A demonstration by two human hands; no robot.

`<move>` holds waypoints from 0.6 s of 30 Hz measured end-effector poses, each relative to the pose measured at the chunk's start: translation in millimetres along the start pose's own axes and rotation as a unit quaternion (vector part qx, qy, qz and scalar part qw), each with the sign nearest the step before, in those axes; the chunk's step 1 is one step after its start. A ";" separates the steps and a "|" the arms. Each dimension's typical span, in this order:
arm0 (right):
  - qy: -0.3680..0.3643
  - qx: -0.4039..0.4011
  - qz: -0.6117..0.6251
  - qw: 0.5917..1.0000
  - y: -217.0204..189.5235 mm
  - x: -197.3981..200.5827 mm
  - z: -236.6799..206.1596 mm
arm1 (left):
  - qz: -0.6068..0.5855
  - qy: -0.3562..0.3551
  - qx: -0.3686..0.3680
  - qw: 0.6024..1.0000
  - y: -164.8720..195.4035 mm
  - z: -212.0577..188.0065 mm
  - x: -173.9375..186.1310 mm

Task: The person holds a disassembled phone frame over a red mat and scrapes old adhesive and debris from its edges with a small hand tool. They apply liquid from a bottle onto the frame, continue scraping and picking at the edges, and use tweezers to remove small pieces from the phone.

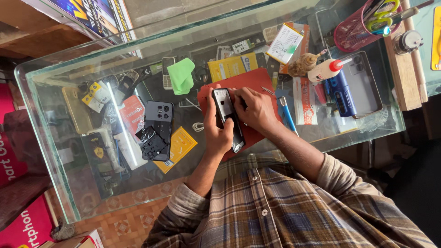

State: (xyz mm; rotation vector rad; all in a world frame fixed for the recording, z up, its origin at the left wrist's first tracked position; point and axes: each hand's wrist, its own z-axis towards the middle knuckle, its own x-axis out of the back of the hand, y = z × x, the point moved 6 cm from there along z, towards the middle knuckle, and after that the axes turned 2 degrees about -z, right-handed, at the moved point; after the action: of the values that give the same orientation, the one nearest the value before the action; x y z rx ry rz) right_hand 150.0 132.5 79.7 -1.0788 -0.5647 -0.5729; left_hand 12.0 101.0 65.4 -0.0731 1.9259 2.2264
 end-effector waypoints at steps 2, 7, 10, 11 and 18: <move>-0.007 -0.004 -0.011 1.000 -0.8 -1.4 0.7 | 0.018 0.006 -0.006 1.000 -1.1 -0.8 1.2; -0.013 -0.003 -0.019 1.000 -2.0 -3.0 1.7 | 0.000 0.003 -0.027 1.000 1.0 1.7 0.7; -0.013 0.000 -0.017 1.000 -1.6 -3.9 1.5 | -0.010 0.001 -0.023 1.000 2.3 2.1 -0.2; -0.011 0.003 -0.013 1.000 -1.8 -4.2 1.8 | -0.010 0.001 -0.020 1.000 2.4 2.2 -0.3; -0.032 0.008 -0.032 0.999 -3.4 -3.9 5.3 | 0.050 -0.003 -0.053 0.997 6.7 4.3 0.5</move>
State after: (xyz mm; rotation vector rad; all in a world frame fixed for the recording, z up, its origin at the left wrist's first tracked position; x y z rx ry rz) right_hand 144.1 136.8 81.2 -1.0706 -0.6602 -0.5905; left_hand 10.7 104.4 72.5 0.0142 1.8467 2.3888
